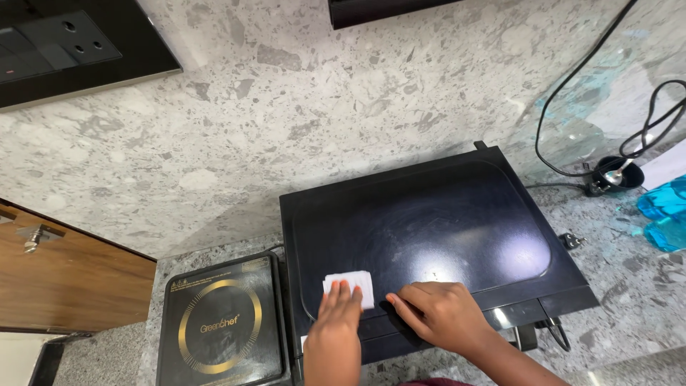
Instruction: Clean the exterior surfaces of a microwave oven using a cleaning wipe.
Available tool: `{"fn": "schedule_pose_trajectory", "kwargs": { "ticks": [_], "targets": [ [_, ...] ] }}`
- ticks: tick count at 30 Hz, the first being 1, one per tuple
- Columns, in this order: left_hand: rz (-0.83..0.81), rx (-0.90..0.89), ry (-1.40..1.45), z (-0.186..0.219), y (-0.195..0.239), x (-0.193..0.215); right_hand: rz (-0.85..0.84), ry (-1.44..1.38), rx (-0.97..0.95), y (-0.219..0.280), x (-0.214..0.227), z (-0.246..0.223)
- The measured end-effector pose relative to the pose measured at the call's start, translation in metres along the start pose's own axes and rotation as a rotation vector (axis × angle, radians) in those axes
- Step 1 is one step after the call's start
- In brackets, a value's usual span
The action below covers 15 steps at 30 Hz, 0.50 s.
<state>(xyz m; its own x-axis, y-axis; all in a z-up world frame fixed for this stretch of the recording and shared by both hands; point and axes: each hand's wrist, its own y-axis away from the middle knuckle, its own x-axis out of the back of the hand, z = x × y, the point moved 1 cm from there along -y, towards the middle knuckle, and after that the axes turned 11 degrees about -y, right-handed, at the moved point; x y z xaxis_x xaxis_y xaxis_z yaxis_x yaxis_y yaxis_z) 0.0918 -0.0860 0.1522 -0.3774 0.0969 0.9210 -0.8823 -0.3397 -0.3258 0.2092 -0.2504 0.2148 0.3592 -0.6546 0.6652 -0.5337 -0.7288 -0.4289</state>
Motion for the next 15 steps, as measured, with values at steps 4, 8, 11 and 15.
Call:
{"fn": "schedule_pose_trajectory", "kwargs": {
  "ticks": [4,8,11,15],
  "targets": [
    [0.106,-0.06,-0.079,-0.034,-0.058,-0.029,0.029,0.023,0.066,-0.019,-0.001,0.014],
    [0.034,0.009,0.013,-0.038,-0.106,0.001,-0.041,-0.054,-0.049,-0.009,-0.003,0.015],
    [0.004,0.062,0.034,-0.044,-0.147,0.006,-0.054,-0.047,-0.056,-0.013,-0.001,0.016],
    [-0.003,0.087,0.071,-0.05,-0.178,0.003,-0.035,-0.054,-0.027,-0.015,0.001,0.014]
  ]
}}
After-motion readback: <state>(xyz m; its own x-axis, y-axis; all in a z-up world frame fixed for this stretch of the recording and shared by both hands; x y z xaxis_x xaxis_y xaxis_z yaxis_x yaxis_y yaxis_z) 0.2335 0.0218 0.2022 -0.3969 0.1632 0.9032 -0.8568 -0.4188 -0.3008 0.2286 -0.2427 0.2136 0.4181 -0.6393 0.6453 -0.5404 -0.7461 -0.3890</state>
